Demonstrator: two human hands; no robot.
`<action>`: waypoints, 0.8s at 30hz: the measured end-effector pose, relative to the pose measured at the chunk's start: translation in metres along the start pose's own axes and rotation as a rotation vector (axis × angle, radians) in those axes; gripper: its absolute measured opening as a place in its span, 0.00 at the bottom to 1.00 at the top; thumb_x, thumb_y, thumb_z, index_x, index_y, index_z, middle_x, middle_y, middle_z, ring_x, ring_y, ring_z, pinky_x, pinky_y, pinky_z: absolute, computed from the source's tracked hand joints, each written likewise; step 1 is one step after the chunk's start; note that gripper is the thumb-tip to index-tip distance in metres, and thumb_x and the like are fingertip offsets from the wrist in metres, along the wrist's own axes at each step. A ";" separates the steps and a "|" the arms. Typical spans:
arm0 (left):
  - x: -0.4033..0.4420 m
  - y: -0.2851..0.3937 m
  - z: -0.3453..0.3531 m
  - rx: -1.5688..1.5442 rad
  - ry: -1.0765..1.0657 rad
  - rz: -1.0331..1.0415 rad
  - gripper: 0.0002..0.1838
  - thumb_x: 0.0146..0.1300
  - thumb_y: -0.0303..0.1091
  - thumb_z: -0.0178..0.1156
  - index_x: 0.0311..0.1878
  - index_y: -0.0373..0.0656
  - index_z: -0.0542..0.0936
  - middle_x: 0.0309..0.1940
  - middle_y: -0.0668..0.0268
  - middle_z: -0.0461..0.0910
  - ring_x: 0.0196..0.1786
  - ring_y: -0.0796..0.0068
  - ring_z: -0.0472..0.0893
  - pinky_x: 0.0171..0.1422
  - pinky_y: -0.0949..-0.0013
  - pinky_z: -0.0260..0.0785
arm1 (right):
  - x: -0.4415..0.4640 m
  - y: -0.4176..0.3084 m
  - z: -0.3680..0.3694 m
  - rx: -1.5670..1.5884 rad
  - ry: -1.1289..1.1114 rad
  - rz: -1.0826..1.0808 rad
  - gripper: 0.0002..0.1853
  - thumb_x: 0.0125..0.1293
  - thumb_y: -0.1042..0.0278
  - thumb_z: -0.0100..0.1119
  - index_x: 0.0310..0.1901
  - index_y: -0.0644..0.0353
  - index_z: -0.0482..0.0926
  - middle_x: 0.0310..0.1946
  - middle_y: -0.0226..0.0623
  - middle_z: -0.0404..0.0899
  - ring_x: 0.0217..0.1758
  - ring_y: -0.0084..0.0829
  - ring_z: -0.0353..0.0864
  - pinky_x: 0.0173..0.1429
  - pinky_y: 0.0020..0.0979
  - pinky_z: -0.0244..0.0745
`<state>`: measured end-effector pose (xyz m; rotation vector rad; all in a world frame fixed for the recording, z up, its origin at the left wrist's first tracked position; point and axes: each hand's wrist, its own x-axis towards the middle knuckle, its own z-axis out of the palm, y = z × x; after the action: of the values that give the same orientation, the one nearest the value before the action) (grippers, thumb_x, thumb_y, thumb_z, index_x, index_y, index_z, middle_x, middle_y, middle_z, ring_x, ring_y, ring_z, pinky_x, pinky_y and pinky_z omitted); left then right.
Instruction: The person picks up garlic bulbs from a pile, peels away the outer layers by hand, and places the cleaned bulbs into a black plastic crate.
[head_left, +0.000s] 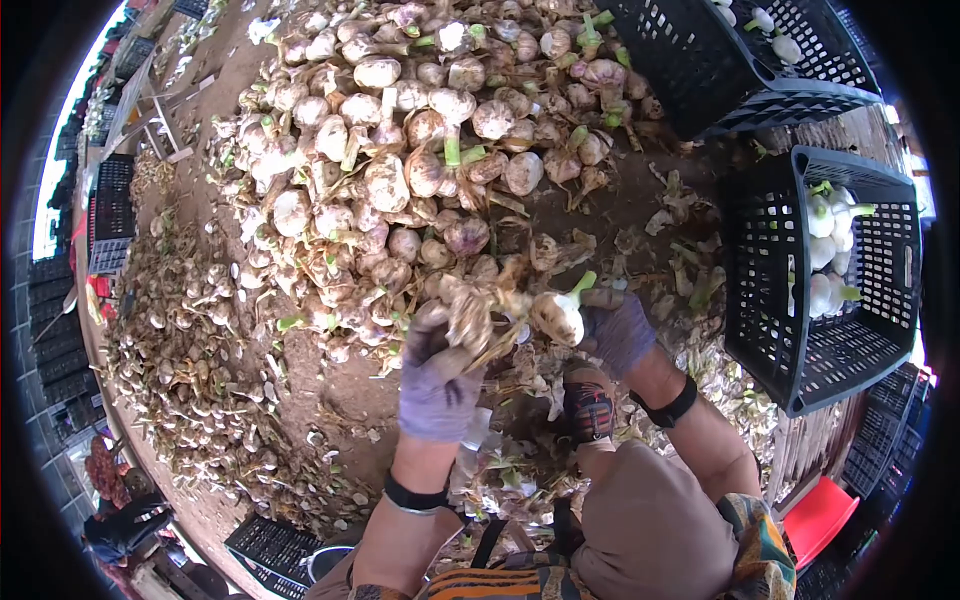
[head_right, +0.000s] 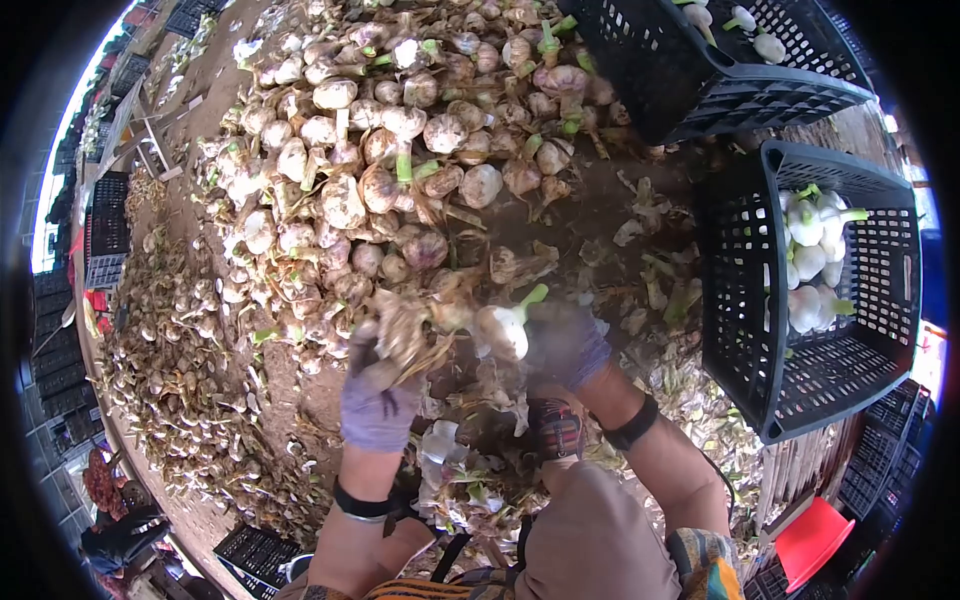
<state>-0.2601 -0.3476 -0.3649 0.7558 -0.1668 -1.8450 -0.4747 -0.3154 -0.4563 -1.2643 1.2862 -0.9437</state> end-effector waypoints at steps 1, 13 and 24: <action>-0.004 0.007 0.009 -0.008 -0.101 -0.073 0.23 0.46 0.17 0.60 0.49 0.43 0.74 0.48 0.58 0.76 0.51 0.65 0.77 0.54 0.59 0.74 | -0.001 0.016 -0.002 0.036 0.028 0.042 0.12 0.48 0.61 0.63 0.36 0.52 0.80 0.28 0.28 0.79 0.30 0.27 0.79 0.37 0.25 0.73; 0.001 -0.035 -0.014 0.272 0.086 -0.382 0.17 0.58 0.29 0.61 0.50 0.36 0.74 0.42 0.62 0.77 0.42 0.73 0.77 0.46 0.69 0.75 | 0.002 -0.037 -0.006 0.699 -0.150 0.286 0.12 0.57 0.64 0.61 0.42 0.59 0.80 0.35 0.32 0.82 0.37 0.26 0.82 0.44 0.25 0.77; -0.057 0.023 -0.039 1.365 -0.738 -0.336 0.15 0.55 0.35 0.62 0.45 0.41 0.79 0.40 0.59 0.79 0.45 0.65 0.78 0.50 0.64 0.70 | 0.008 0.017 -0.018 0.171 0.098 0.305 0.13 0.62 0.64 0.51 0.41 0.66 0.73 0.37 0.46 0.79 0.39 0.37 0.82 0.36 0.38 0.81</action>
<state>-0.2073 -0.2973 -0.3613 0.9396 -2.0060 -2.1036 -0.4939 -0.3229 -0.4720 -0.8698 1.3957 -0.8825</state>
